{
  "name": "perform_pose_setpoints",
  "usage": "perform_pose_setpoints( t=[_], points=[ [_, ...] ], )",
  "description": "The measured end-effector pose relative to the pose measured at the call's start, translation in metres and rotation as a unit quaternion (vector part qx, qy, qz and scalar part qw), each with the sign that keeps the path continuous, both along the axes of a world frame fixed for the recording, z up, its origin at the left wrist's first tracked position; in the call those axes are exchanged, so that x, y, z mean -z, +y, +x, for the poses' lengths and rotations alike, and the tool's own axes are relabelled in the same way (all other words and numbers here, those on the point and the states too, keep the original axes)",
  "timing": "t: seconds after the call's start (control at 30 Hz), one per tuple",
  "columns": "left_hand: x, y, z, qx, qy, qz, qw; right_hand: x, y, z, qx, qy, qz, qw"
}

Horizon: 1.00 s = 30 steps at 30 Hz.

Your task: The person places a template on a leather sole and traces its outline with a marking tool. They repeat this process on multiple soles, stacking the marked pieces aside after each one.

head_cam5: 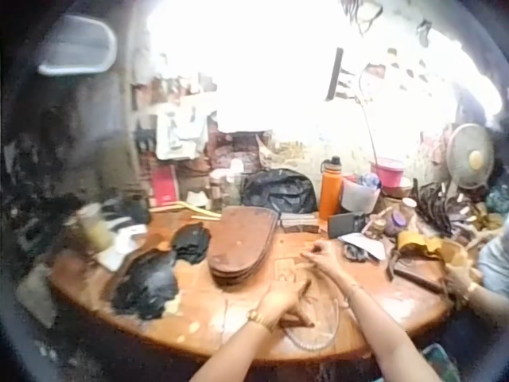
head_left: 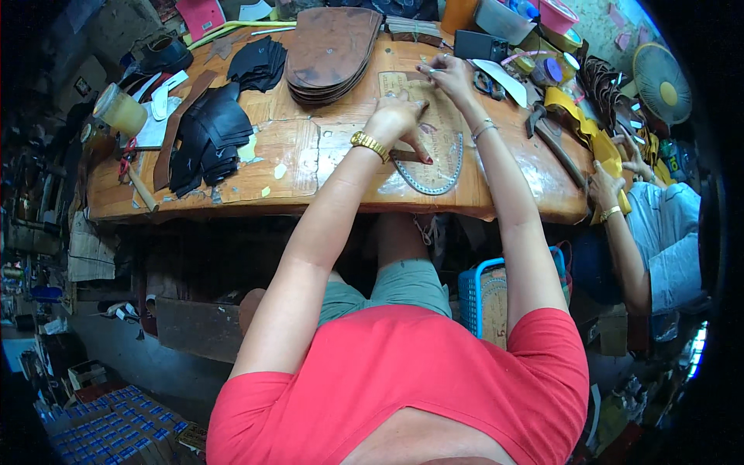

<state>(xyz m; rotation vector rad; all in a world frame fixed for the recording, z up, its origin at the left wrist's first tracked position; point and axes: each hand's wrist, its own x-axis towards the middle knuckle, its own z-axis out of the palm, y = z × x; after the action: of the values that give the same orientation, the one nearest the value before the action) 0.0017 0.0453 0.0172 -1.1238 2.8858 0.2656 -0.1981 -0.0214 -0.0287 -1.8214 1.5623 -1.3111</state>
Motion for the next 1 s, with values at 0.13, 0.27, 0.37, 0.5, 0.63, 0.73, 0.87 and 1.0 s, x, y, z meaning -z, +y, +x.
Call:
perform_pose_setpoints(
  t=[0.13,0.27,0.37,0.5,0.63,0.73,0.87,1.0],
  points=[
    [0.001,-0.002,-0.002,-0.003,0.001,0.005,1.000,0.008,-0.020,0.020,-0.118,-0.234,0.053,0.964],
    [0.004,-0.004,-0.007,0.002,0.005,0.008,1.000,0.021,-0.044,0.021,-0.133,-0.168,0.041,0.976],
    [0.008,-0.007,-0.002,-0.008,0.014,0.003,1.000,0.014,-0.050,0.038,-0.052,0.042,0.022,0.998],
    [0.008,-0.005,-0.002,-0.013,0.017,0.000,1.000,0.018,-0.055,0.044,-0.072,-0.075,-0.036,0.994],
    [0.009,-0.005,0.000,-0.008,0.022,-0.006,1.000,0.011,-0.045,0.038,-0.061,-0.231,-0.065,0.969],
    [0.007,-0.003,0.001,0.004,0.035,-0.009,0.999,0.008,-0.030,0.019,-0.051,-0.220,-0.046,0.973],
    [0.007,-0.002,0.003,0.010,0.034,-0.008,0.999,0.005,0.007,0.001,-0.043,-0.211,-0.035,0.976],
    [0.004,-0.003,0.003,0.008,0.014,0.008,1.000,-0.007,0.083,0.006,-0.044,-0.097,-0.079,0.991]
  ],
)
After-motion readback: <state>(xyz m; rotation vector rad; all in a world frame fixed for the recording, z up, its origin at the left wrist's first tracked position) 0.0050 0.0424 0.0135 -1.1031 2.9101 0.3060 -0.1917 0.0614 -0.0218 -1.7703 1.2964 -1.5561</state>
